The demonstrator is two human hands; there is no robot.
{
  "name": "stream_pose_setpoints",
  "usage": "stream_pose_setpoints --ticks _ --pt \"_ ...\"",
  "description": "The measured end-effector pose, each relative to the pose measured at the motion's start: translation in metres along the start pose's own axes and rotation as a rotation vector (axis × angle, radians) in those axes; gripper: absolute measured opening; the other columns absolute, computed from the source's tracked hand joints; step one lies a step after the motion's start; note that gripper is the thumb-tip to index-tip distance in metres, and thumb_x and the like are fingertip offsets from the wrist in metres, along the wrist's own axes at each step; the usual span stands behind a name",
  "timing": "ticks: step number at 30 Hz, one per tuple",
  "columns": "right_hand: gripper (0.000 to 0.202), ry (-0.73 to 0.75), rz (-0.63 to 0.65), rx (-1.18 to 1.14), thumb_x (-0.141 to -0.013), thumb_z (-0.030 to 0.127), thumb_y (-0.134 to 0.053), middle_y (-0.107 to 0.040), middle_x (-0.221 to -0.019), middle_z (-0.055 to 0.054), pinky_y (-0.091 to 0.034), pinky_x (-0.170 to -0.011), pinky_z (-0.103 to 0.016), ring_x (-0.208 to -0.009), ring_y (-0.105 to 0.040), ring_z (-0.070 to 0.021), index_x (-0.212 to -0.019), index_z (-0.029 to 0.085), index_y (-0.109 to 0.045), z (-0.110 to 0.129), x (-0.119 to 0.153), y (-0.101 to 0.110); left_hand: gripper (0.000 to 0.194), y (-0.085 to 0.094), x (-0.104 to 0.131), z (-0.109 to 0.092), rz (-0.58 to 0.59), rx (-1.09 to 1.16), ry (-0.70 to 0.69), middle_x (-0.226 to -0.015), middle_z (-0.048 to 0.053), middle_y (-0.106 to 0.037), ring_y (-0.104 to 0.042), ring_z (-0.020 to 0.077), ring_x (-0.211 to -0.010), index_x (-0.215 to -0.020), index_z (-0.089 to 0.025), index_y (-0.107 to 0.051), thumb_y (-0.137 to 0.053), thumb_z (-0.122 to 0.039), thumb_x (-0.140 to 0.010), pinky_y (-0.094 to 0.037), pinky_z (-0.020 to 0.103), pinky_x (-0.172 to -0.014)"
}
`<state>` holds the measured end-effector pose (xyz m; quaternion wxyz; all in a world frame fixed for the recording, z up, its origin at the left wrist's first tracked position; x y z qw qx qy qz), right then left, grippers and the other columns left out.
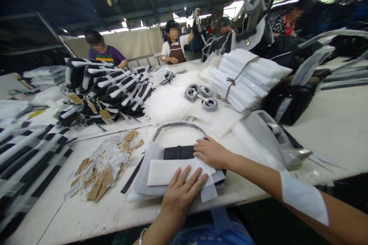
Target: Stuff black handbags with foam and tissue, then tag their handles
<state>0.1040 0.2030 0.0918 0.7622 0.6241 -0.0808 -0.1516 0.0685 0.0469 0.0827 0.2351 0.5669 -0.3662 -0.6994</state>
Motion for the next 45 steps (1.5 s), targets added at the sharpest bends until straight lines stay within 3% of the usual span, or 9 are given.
stream_pose_setpoints --ticks 7,12,15,21,31,35,39,42,45 --pt "0.035 -0.001 -0.627 -0.135 -0.095 0.013 -0.055 -0.07 -0.124 -0.007 -0.049 -0.109 -0.041 -0.12 -0.063 -0.02 -0.127 0.022 -0.064 0.022 0.132 0.03 0.046 -0.006 0.0 0.001 0.131 0.039 -0.011 -0.147 -0.007 -0.052 -0.057 0.0257 -0.127 -0.146 -0.033 -0.046 -0.05 -0.028 -0.1 -0.049 0.046 -0.105" --pt "0.053 0.143 -0.398 0.089 -0.094 0.004 -0.044 -0.058 -0.142 -0.009 -0.04 -0.116 -0.047 -0.139 -0.045 -0.0225 -0.144 0.021 -0.051 0.066 0.188 -0.028 0.059 -0.011 0.001 0.001 0.218 0.064 -0.008 -0.149 -0.003 -0.05 -0.054 0.0262 -0.13 -0.15 -0.032 -0.038 -0.059 -0.025 -0.095 -0.046 0.048 -0.108" --pt "0.049 0.172 -0.412 0.146 -0.097 0.005 -0.04 -0.057 -0.142 -0.01 -0.04 -0.115 -0.047 -0.14 -0.043 -0.0218 -0.141 0.019 -0.053 0.071 0.185 -0.053 0.061 -0.011 0.0 0.001 0.236 0.061 -0.01 -0.149 -0.001 -0.051 -0.054 0.0262 -0.131 -0.151 -0.032 -0.038 -0.06 -0.024 -0.094 -0.044 0.048 -0.11" --pt "0.035 0.229 -0.644 -0.04 -0.1 0.011 -0.04 -0.074 -0.114 -0.011 -0.051 -0.106 -0.042 -0.113 -0.067 -0.0189 -0.121 0.015 -0.067 0.078 0.165 -0.056 0.062 -0.006 -0.002 -0.001 0.237 0.02 -0.027 -0.148 -0.001 -0.052 -0.054 0.0245 -0.131 -0.15 -0.031 -0.038 -0.062 -0.024 -0.093 -0.045 0.046 -0.109" --pt "0.037 0.227 -0.562 -0.143 -0.102 0.02 -0.037 -0.074 -0.115 -0.01 -0.051 -0.105 -0.035 -0.112 -0.068 -0.0186 -0.122 0.016 -0.068 0.099 0.192 -0.068 0.057 -0.011 0.005 -0.005 0.221 -0.004 0.006 -0.148 -0.001 -0.051 -0.053 0.0237 -0.131 -0.15 -0.031 -0.039 -0.057 -0.023 -0.096 -0.042 0.046 -0.112" --pt "0.027 0.307 -0.54 -0.145 -0.099 0.016 -0.048 -0.078 -0.102 -0.008 -0.054 -0.1 -0.031 -0.1 -0.073 -0.0165 -0.115 0.017 -0.07 0.104 0.19 -0.049 0.057 -0.013 0.006 -0.005 0.213 -0.006 0.0 -0.148 0.0 -0.052 -0.053 0.0241 -0.131 -0.15 -0.031 -0.039 -0.058 -0.025 -0.096 -0.043 0.047 -0.111" --pt "0.041 0.426 -0.431 -0.191 -0.095 0.047 -0.059 -0.077 -0.099 -0.01 -0.056 -0.097 -0.032 -0.099 -0.072 -0.0188 -0.116 0.014 -0.068 0.109 0.184 -0.008 0.057 -0.014 0.007 -0.004 0.209 -0.004 0.002 -0.149 -0.002 -0.051 -0.053 0.0241 -0.132 -0.15 -0.032 -0.039 -0.058 -0.027 -0.096 -0.044 0.046 -0.111" --pt "0.028 0.269 -0.638 -0.174 -0.097 0.033 -0.058 -0.077 -0.102 -0.008 -0.056 -0.095 -0.03 -0.099 -0.071 -0.018 -0.119 0.018 -0.068 0.091 0.17 0.037 0.055 -0.011 0.006 -0.005 0.196 -0.008 0.003 -0.148 -0.003 -0.051 -0.053 0.0245 -0.132 -0.149 -0.032 -0.04 -0.057 -0.027 -0.097 -0.045 0.047 -0.11" --pt "0.025 0.085 -0.72 -0.153 -0.095 0.021 -0.059 -0.076 -0.104 -0.005 -0.057 -0.092 -0.032 -0.099 -0.069 -0.0187 -0.117 0.024 -0.07 0.072 0.142 0.051 0.053 -0.007 0.004 -0.006 0.168 -0.009 -0.002 -0.147 -0.002 -0.052 -0.054 0.0245 -0.13 -0.148 -0.031 -0.041 -0.056 -0.027 -0.098 -0.045 0.047 -0.109"
Point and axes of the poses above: each hand's wrist, its own x-axis away from the middle knuckle, its own y-axis out of the back of the hand, z = x × y, the point moved 8 cm from there along -x, towards the middle knuckle
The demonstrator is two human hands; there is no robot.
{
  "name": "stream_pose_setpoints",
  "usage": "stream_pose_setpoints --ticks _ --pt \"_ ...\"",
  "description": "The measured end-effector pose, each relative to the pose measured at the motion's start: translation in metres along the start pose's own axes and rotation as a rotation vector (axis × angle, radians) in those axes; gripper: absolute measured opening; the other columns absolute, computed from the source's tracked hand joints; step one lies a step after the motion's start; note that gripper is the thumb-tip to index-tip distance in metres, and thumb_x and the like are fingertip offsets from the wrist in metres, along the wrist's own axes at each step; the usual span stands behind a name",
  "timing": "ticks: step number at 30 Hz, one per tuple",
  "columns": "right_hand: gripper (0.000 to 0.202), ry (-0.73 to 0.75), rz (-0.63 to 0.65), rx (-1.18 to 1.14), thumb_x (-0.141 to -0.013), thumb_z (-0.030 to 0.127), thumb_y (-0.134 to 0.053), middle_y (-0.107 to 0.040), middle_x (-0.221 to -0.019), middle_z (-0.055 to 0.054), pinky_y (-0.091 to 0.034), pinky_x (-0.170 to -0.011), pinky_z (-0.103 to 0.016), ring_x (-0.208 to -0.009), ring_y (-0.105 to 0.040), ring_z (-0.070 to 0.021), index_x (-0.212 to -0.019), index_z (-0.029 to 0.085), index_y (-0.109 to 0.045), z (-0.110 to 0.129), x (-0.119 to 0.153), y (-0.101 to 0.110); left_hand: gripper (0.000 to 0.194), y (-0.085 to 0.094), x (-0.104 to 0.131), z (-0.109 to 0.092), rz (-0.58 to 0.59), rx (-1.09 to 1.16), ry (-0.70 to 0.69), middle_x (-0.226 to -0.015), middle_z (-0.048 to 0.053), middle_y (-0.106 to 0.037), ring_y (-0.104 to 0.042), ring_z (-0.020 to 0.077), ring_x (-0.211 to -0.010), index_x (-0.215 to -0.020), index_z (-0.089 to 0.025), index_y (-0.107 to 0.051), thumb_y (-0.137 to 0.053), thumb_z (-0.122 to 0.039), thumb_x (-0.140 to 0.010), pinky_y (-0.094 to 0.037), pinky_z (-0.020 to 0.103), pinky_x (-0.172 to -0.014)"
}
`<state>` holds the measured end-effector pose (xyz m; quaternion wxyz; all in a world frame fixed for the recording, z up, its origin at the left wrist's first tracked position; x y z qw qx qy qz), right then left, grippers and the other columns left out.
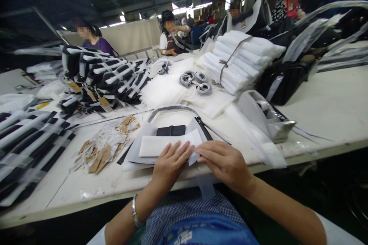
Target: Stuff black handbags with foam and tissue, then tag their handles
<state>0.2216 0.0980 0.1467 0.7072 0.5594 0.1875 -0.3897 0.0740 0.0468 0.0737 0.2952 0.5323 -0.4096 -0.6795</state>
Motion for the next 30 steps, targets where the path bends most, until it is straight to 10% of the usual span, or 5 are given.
stream_pose_setpoints --ticks 8,15,30 --pt "0.013 -0.102 0.099 -0.002 -0.094 0.029 -0.063 -0.071 -0.097 -0.007 -0.055 -0.084 -0.037 -0.092 -0.064 -0.0214 -0.102 0.022 -0.07 -0.032 -0.002 -0.045 0.051 0.0 -0.001 0.004 0.001 0.086 0.024 -0.145 -0.003 -0.054 -0.054 0.024 -0.131 -0.146 -0.03 -0.045 -0.056 -0.022 -0.096 -0.045 0.047 -0.109" --pt "0.016 -0.05 0.042 -0.088 -0.097 0.03 -0.06 -0.071 -0.094 -0.007 -0.056 -0.08 -0.034 -0.09 -0.063 -0.0192 -0.103 0.02 -0.071 -0.034 0.012 -0.046 0.05 0.015 -0.01 0.009 0.037 0.301 0.128 -0.142 0.001 -0.059 -0.052 0.0255 -0.133 -0.139 -0.028 -0.053 -0.061 -0.044 -0.092 -0.04 0.051 -0.113" --pt "0.042 0.095 0.022 -0.03 -0.095 0.007 -0.053 -0.068 -0.124 -0.01 -0.054 -0.1 -0.039 -0.117 -0.061 -0.0214 -0.133 0.021 -0.061 -0.032 0.042 -0.035 0.023 0.014 -0.008 0.003 -0.248 0.249 0.078 -0.119 -0.003 -0.073 -0.066 0.0221 -0.115 -0.117 -0.028 -0.068 -0.061 -0.024 -0.095 -0.042 0.048 -0.109"
Point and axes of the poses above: each hand's wrist, its own x-axis away from the middle knuckle, its own y-axis out of the back of the hand, z = x × y, the point moved 8 cm from there along -x, towards the middle knuckle
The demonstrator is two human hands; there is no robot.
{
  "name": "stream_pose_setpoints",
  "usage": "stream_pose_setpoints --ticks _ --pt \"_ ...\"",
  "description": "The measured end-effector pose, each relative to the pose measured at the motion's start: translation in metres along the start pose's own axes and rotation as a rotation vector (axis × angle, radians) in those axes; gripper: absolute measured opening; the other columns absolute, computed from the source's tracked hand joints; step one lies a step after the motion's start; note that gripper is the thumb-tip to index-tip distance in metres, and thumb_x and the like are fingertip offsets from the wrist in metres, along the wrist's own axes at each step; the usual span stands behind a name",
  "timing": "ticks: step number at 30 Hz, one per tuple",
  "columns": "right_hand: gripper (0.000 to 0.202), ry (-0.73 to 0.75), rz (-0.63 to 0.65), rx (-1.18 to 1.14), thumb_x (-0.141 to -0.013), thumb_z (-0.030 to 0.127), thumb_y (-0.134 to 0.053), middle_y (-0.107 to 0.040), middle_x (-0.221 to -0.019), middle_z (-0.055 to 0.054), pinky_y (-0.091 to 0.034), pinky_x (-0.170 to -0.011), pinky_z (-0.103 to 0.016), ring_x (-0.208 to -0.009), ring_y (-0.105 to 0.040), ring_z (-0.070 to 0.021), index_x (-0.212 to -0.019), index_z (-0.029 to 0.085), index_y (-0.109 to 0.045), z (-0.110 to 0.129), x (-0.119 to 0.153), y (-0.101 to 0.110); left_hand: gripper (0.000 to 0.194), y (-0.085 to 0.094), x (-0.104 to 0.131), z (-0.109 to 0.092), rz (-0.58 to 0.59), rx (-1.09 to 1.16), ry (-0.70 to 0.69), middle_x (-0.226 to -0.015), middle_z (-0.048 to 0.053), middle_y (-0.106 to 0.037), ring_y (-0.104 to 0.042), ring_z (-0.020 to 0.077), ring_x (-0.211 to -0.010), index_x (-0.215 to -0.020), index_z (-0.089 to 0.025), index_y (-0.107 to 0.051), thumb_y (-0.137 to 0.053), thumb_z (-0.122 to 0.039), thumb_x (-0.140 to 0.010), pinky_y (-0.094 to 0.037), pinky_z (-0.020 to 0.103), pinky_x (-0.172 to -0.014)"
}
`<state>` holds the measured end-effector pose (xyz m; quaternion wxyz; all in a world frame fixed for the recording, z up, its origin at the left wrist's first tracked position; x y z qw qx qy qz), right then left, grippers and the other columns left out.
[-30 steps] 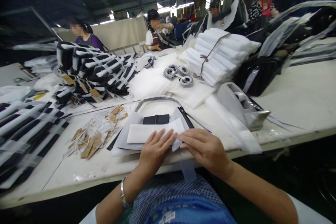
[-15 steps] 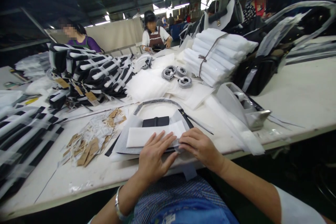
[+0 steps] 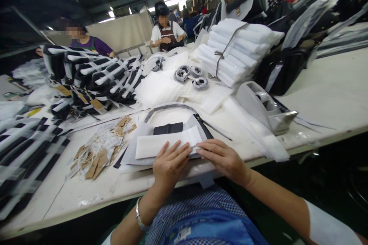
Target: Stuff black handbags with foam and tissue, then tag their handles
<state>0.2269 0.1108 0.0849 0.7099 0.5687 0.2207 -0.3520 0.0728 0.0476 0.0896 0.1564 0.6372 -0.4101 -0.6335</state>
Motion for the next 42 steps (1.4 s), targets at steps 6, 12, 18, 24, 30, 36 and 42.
stream_pose_setpoints --ticks 6,12,18,24,30,36,42 --pt "0.051 0.106 0.196 0.265 -0.093 0.002 -0.046 -0.06 -0.14 -0.006 -0.025 -0.123 -0.049 -0.141 -0.041 -0.0237 -0.14 0.021 -0.056 0.018 0.058 -0.01 0.024 0.0 0.0 0.001 0.01 0.027 0.021 -0.12 -0.003 -0.072 -0.066 0.0225 -0.117 -0.118 -0.028 -0.067 -0.062 -0.023 -0.095 -0.043 0.048 -0.109" --pt "0.038 0.15 0.162 0.174 -0.1 0.008 -0.045 -0.066 -0.131 -0.006 -0.028 -0.122 -0.046 -0.137 -0.047 -0.0188 -0.132 0.019 -0.061 0.028 0.063 -0.037 0.026 -0.001 0.001 0.001 0.027 0.015 0.016 -0.122 -0.004 -0.072 -0.065 0.0223 -0.118 -0.119 -0.028 -0.066 -0.063 -0.022 -0.094 -0.043 0.048 -0.108" --pt "0.033 0.075 0.126 -0.079 -0.1 0.013 -0.046 -0.074 -0.116 -0.01 -0.049 -0.108 -0.041 -0.118 -0.064 -0.0181 -0.127 0.015 -0.063 0.034 0.05 -0.032 0.027 0.0 0.001 -0.002 0.004 -0.016 0.006 -0.121 -0.002 -0.072 -0.065 0.0217 -0.118 -0.12 -0.028 -0.066 -0.064 -0.022 -0.094 -0.046 0.046 -0.106" --pt "0.036 -0.024 0.095 -0.08 -0.095 0.009 -0.044 -0.074 -0.114 -0.01 -0.054 -0.101 -0.037 -0.112 -0.068 -0.0182 -0.123 0.017 -0.066 0.044 0.054 -0.024 0.028 -0.005 0.007 -0.002 -0.019 -0.056 -0.019 -0.123 -0.001 -0.071 -0.064 0.0204 -0.119 -0.121 -0.027 -0.066 -0.063 -0.019 -0.094 -0.046 0.043 -0.107" --pt "0.035 -0.007 0.122 -0.063 -0.094 0.009 -0.043 -0.075 -0.112 -0.01 -0.055 -0.099 -0.034 -0.108 -0.07 -0.0174 -0.119 0.017 -0.067 0.056 0.045 -0.015 0.029 -0.007 0.01 -0.002 -0.03 -0.063 -0.039 -0.123 0.0 -0.071 -0.064 0.02 -0.12 -0.123 -0.026 -0.065 -0.062 -0.019 -0.095 -0.045 0.042 -0.107" --pt "0.036 0.056 0.103 -0.045 -0.091 0.006 -0.045 -0.077 -0.106 -0.007 -0.057 -0.092 -0.032 -0.098 -0.072 -0.016 -0.115 0.018 -0.068 0.051 -0.012 0.012 0.027 -0.006 0.011 -0.004 -0.04 -0.055 -0.046 -0.124 0.0 -0.071 -0.064 0.0213 -0.12 -0.123 -0.026 -0.065 -0.06 -0.021 -0.096 -0.047 0.043 -0.106" --pt "0.033 -0.08 0.111 0.042 -0.09 0.007 -0.047 -0.077 -0.098 -0.004 -0.054 -0.082 -0.032 -0.09 -0.07 -0.0178 -0.104 0.021 -0.073 0.009 -0.063 0.005 0.022 -0.006 0.013 -0.004 -0.046 -0.043 -0.05 -0.123 0.002 -0.071 -0.063 0.0233 -0.121 -0.116 -0.023 -0.068 -0.055 -0.02 -0.098 -0.049 0.044 -0.104"
Point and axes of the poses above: each hand's wrist, its own x-axis away from the middle knuckle, its own y-axis out of the back of the hand, z = x × y, the point moved 8 cm from there along -x, towards the middle knuckle
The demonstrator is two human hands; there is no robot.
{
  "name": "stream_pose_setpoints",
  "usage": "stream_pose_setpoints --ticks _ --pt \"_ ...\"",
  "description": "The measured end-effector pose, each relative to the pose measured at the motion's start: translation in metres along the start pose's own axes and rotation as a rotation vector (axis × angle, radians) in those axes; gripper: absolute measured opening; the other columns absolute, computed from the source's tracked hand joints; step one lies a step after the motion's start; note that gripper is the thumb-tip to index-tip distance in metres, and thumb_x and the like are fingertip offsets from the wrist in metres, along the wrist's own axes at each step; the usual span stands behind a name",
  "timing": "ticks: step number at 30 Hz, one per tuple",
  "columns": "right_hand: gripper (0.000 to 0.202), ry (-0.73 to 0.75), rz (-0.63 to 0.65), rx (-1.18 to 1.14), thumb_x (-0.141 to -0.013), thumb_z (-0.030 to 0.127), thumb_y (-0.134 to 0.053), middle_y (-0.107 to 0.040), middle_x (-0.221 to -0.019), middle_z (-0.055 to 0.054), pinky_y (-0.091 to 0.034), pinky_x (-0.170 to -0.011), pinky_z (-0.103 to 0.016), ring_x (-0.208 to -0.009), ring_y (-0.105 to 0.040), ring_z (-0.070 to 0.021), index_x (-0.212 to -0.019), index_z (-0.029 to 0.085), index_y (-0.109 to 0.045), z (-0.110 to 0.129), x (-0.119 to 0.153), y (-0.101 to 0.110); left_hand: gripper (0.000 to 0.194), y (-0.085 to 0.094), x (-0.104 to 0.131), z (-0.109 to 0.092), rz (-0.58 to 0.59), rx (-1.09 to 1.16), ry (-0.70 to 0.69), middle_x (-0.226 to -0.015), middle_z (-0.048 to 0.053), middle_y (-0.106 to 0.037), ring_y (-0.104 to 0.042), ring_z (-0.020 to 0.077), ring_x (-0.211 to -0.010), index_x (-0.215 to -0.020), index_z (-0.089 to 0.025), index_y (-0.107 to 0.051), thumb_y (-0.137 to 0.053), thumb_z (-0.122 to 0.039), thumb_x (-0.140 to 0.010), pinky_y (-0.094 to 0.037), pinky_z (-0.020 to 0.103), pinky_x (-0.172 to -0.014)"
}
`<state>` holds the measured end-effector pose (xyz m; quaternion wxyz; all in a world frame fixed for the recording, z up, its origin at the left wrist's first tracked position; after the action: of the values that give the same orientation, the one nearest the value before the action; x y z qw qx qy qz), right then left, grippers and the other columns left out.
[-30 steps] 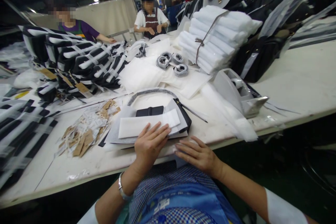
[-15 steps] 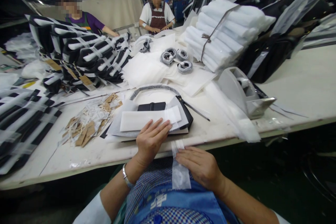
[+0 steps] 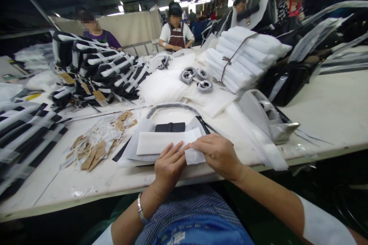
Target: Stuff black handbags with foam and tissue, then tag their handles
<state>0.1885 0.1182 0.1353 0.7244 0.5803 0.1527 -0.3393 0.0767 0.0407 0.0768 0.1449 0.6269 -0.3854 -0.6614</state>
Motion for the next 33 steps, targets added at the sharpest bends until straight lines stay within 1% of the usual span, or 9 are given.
stream_pose_setpoints --ticks 5,11,14,16,19,22,24,26,33 --pt "0.033 -0.202 0.163 -0.035 -0.084 0.005 -0.051 -0.076 -0.091 -0.002 -0.053 -0.08 -0.034 -0.089 -0.065 -0.0209 -0.096 0.023 -0.076 -0.041 -0.01 -0.03 0.017 0.002 -0.001 0.0 -0.048 0.024 0.012 -0.117 0.002 -0.074 -0.066 0.0234 -0.116 -0.109 -0.02 -0.069 -0.058 -0.017 -0.096 -0.052 0.043 -0.102" --pt "0.009 -0.376 0.249 -0.087 -0.087 0.023 -0.065 -0.074 -0.083 -0.001 -0.05 -0.077 -0.032 -0.082 -0.064 -0.0198 -0.083 0.024 -0.073 -0.063 -0.014 -0.045 0.018 0.008 -0.006 0.001 -0.091 0.082 0.034 -0.111 0.005 -0.076 -0.07 0.0213 -0.109 -0.109 -0.017 -0.068 -0.056 -0.015 -0.096 -0.055 0.038 -0.099" --pt "0.011 -0.479 0.332 -0.07 -0.085 0.027 -0.068 -0.067 -0.075 0.0 -0.045 -0.066 -0.028 -0.071 -0.06 -0.0166 -0.075 0.022 -0.067 -0.074 -0.018 -0.054 0.018 0.009 -0.008 0.003 -0.07 0.102 0.06 -0.109 0.004 -0.076 -0.07 0.0197 -0.107 -0.108 -0.018 -0.067 -0.052 -0.016 -0.098 -0.055 0.036 -0.1" --pt "0.01 -0.518 0.383 -0.079 -0.083 0.029 -0.07 -0.065 -0.075 0.002 -0.041 -0.062 -0.027 -0.067 -0.057 -0.0151 -0.079 0.021 -0.065 -0.08 -0.02 -0.06 0.018 0.008 -0.01 0.004 -0.052 0.111 0.086 -0.107 0.003 -0.076 -0.071 0.0186 -0.105 -0.105 -0.019 -0.067 -0.05 -0.018 -0.099 -0.056 0.035 -0.098" --pt "0.021 -0.572 0.392 -0.147 -0.08 0.027 -0.072 -0.065 -0.075 0.005 -0.038 -0.06 -0.025 -0.063 -0.056 -0.0134 -0.098 0.023 -0.062 -0.09 -0.022 -0.065 0.018 0.007 -0.013 0.007 -0.028 0.086 0.12 -0.105 0.003 -0.076 -0.072 0.0176 -0.097 -0.099 -0.021 -0.066 -0.048 -0.019 -0.099 -0.058 0.033 -0.093" --pt "0.034 -0.589 0.371 -0.213 -0.079 0.022 -0.069 -0.065 -0.076 0.006 -0.038 -0.06 -0.023 -0.06 -0.055 -0.0119 -0.111 0.024 -0.056 -0.095 -0.024 -0.068 0.016 0.005 -0.017 0.005 -0.001 0.012 0.083 -0.123 0.006 -0.071 -0.071 0.0195 -0.103 -0.092 -0.02 -0.064 -0.05 -0.017 -0.097 -0.059 0.032 -0.091" --pt "0.036 -0.586 0.359 -0.235 -0.079 0.02 -0.067 -0.065 -0.077 0.006 -0.038 -0.06 -0.023 -0.06 -0.055 -0.0116 -0.112 0.023 -0.055 -0.096 -0.026 -0.069 0.015 0.002 -0.018 0.001 0.025 -0.021 0.019 -0.137 0.006 -0.062 -0.064 0.0234 -0.119 -0.089 -0.02 -0.063 -0.051 -0.015 -0.096 -0.058 0.033 -0.095" --pt "0.036 -0.588 0.362 -0.243 -0.078 0.02 -0.069 -0.064 -0.075 0.006 -0.039 -0.061 -0.023 -0.061 -0.056 -0.0122 -0.111 0.023 -0.055 -0.098 -0.027 -0.07 0.015 -0.002 -0.017 -0.001 0.048 -0.027 -0.021 -0.137 0.004 -0.063 -0.059 0.0248 -0.127 -0.093 -0.02 -0.064 -0.05 -0.013 -0.095 -0.057 0.035 -0.097" --pt "0.028 -0.597 0.317 -0.226 -0.078 0.025 -0.072 -0.063 -0.068 0.006 -0.039 -0.061 -0.024 -0.062 -0.058 -0.014 -0.102 0.022 -0.058 -0.107 -0.03 -0.073 0.022 -0.014 -0.011 0.003 0.107 -0.046 0.026 -0.122 0.007 -0.071 -0.067 0.0224 -0.114 -0.109 -0.017 -0.062 -0.045 -0.011 -0.095 -0.058 0.037 -0.093"
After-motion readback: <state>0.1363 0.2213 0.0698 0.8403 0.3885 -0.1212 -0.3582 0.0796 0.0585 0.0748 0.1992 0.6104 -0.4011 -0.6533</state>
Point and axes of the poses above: each hand's wrist, its own x-axis away from the middle knuckle, its own y-axis out of the back of the hand, z = x × y, the point moved 8 cm from there along -x, towards the middle knuckle
